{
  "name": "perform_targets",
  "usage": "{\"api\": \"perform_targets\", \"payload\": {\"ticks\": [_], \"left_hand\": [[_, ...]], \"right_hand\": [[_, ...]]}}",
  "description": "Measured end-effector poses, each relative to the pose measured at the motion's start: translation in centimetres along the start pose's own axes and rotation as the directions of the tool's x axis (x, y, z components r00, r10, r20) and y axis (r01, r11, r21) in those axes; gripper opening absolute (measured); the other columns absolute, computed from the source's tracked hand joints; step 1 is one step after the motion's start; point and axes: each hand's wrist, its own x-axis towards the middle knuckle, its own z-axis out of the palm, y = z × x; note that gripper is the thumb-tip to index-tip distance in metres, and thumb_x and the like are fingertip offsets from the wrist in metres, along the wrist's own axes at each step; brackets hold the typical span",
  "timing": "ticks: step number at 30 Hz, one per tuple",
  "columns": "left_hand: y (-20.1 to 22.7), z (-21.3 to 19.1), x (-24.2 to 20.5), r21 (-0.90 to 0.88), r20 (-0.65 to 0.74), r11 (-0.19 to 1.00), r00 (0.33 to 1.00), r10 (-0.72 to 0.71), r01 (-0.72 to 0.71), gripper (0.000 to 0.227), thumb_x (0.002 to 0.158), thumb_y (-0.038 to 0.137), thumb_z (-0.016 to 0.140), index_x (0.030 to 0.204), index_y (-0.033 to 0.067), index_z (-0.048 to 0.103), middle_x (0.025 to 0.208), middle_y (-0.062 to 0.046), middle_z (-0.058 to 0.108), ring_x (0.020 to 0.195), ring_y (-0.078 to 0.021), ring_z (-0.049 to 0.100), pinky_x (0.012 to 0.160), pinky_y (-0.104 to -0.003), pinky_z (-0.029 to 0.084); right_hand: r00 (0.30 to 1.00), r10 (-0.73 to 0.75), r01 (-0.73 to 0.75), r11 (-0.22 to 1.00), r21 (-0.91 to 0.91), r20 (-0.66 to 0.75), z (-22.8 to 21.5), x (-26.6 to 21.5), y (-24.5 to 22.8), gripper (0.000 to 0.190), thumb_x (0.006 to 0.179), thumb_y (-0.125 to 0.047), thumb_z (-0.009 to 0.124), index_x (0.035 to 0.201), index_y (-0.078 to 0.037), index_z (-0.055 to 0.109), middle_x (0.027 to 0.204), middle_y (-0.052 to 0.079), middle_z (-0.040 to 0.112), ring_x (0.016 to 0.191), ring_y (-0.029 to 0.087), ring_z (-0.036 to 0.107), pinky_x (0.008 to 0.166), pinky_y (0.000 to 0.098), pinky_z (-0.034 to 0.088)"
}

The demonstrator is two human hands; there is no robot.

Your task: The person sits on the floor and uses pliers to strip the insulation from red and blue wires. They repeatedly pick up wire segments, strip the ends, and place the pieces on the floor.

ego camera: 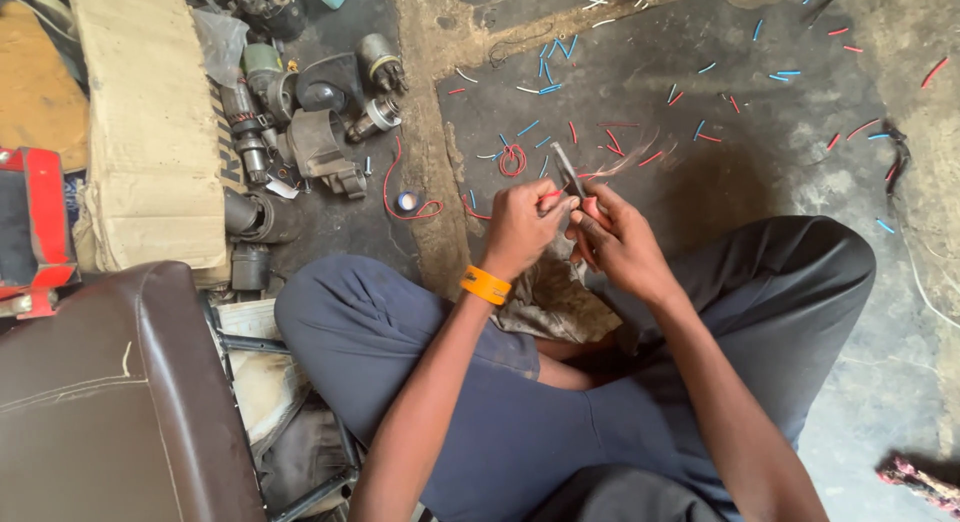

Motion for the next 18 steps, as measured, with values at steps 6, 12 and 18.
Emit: {"api": "perform_targets", "payload": {"ticks": [6, 12, 18], "left_hand": [[-0.4, 1.3, -0.1, 0.004, -0.097, 0.997, 0.992, -0.078, 0.078, 0.050, 0.085, 0.021, 0.084, 0.067, 0.0002, 0.042, 0.055, -0.012, 0.041, 0.054, -0.0246, 0.030, 0.048, -0.039, 0.033], [0.3, 0.6, 0.4, 0.122, -0.193, 0.983, 0.975, -0.110, 0.135, 0.053, 0.074, 0.030, 0.091, 0.062, 0.0018, 0.047, 0.055, -0.013, 0.049, 0.048, -0.0274, 0.037, 0.047, -0.041, 0.037], [-0.9, 0.8, -0.4, 0.199, -0.212, 0.972, 0.974, -0.082, 0.125, 0.056, 0.072, 0.033, 0.093, 0.062, -0.0004, 0.049, 0.057, -0.019, 0.050, 0.055, -0.0397, 0.035, 0.048, -0.044, 0.038]], "right_hand": [[0.998, 0.027, -0.025, 0.999, 0.036, -0.050, -0.4, 0.6, 0.6, 0.037, 0.103, -0.015, 0.055, 0.137, -0.002, 0.048, 0.084, 0.009, 0.065, 0.059, 0.014, 0.064, 0.046, 0.0272, 0.045], [0.996, -0.009, 0.015, 0.998, 0.068, -0.087, -0.5, 1.2, 1.1, 0.033, 0.107, -0.014, 0.054, 0.136, 0.001, 0.050, 0.088, 0.009, 0.064, 0.063, 0.016, 0.066, 0.048, 0.0268, 0.047], [0.955, -0.044, 0.063, 0.996, 0.056, -0.293, -3.0, 2.5, 2.1, 0.039, 0.106, -0.011, 0.052, 0.145, -0.008, 0.047, 0.093, 0.008, 0.067, 0.068, 0.016, 0.069, 0.047, 0.0275, 0.047]]}}
